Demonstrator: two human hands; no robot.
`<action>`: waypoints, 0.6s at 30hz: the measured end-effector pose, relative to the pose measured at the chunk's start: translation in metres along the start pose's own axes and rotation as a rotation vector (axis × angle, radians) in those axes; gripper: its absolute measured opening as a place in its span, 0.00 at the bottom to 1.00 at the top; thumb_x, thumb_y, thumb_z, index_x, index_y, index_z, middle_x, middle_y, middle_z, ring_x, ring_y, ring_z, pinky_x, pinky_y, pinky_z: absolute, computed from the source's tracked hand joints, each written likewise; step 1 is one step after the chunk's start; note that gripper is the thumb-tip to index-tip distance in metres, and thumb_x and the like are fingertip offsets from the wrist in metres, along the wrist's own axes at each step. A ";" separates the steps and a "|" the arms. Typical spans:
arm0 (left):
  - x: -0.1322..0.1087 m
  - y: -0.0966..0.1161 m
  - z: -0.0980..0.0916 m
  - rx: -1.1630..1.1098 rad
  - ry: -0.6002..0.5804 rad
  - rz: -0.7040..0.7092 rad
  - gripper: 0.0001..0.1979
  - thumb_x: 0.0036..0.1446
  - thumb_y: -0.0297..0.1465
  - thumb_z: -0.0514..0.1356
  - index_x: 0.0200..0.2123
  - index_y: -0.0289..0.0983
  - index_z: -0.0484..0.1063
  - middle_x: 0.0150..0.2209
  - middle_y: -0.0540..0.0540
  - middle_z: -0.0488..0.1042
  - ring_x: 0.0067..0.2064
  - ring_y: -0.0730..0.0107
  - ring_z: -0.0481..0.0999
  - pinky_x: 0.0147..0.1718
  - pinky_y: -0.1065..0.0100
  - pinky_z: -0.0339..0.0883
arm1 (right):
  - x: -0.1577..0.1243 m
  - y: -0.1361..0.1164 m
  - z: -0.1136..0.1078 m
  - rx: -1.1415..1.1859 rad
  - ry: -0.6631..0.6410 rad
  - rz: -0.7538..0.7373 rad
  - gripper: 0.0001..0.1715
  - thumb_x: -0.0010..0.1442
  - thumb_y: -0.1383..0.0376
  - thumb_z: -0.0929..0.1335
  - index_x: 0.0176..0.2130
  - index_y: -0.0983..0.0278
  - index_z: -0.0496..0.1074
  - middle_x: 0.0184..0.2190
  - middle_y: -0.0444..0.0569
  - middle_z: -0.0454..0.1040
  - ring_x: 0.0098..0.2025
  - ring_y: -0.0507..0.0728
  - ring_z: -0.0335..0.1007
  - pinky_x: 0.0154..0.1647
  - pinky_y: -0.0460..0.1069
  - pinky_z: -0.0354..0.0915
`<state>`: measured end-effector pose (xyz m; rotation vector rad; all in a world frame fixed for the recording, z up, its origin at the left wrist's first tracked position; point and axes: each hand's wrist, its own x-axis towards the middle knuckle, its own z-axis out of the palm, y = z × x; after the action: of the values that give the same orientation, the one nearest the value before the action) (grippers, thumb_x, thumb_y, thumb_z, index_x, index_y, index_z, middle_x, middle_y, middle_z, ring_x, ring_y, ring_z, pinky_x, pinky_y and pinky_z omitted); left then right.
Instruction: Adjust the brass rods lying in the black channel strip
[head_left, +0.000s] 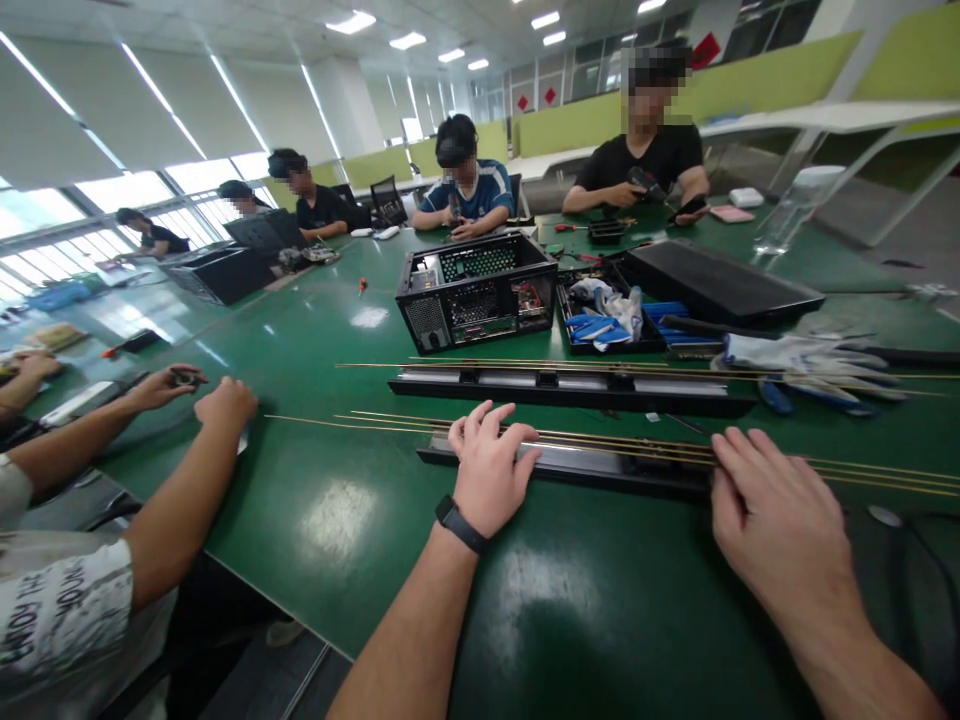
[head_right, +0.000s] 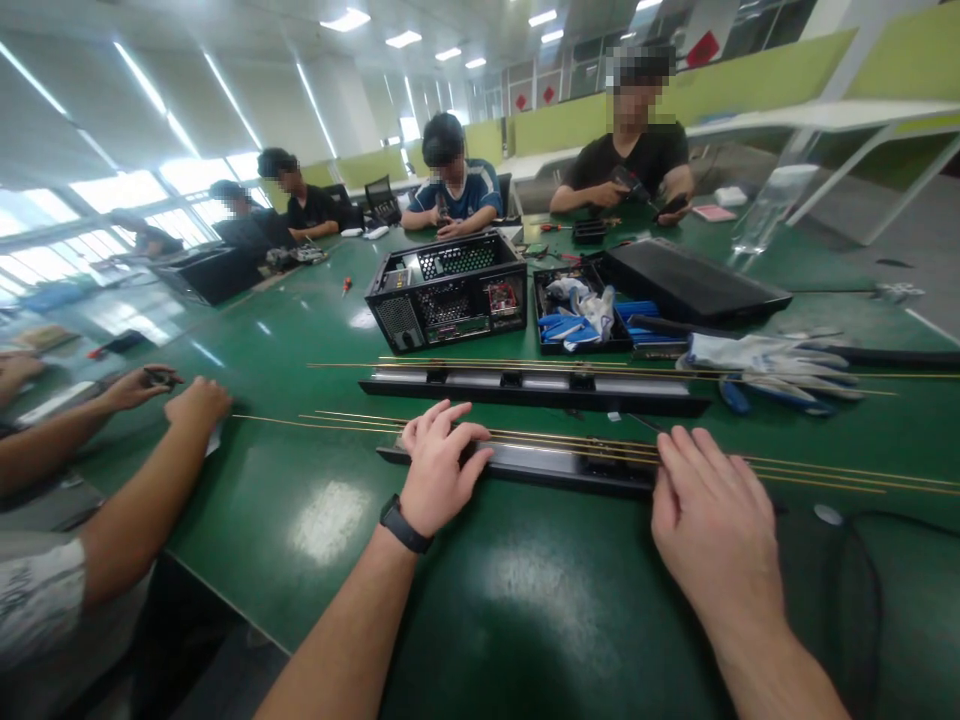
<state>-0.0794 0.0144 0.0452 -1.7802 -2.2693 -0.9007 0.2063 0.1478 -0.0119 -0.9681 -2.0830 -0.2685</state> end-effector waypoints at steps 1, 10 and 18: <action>0.000 0.001 0.002 -0.001 -0.007 0.006 0.05 0.65 0.33 0.62 0.43 0.48 0.78 0.61 0.46 0.74 0.69 0.50 0.61 0.63 0.41 0.51 | 0.000 -0.001 -0.001 0.001 -0.002 0.002 0.28 0.69 0.65 0.63 0.65 0.66 0.70 0.63 0.60 0.70 0.66 0.71 0.66 0.67 0.71 0.60; 0.000 0.000 -0.003 -0.003 0.000 -0.021 0.06 0.65 0.29 0.60 0.40 0.46 0.77 0.60 0.47 0.74 0.68 0.52 0.61 0.63 0.42 0.51 | 0.000 -0.005 -0.001 0.068 0.005 0.023 0.36 0.70 0.63 0.63 0.74 0.58 0.59 0.67 0.57 0.65 0.67 0.74 0.62 0.71 0.70 0.55; 0.001 0.002 0.002 -0.011 -0.017 -0.012 0.04 0.65 0.36 0.63 0.42 0.49 0.78 0.60 0.48 0.75 0.68 0.51 0.62 0.64 0.42 0.51 | -0.002 -0.006 0.001 0.099 0.008 0.064 0.39 0.70 0.63 0.63 0.75 0.46 0.52 0.70 0.44 0.60 0.68 0.71 0.60 0.72 0.68 0.55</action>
<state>-0.0772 0.0167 0.0451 -1.7875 -2.2920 -0.9060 0.2021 0.1431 -0.0126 -0.9703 -2.0343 -0.1354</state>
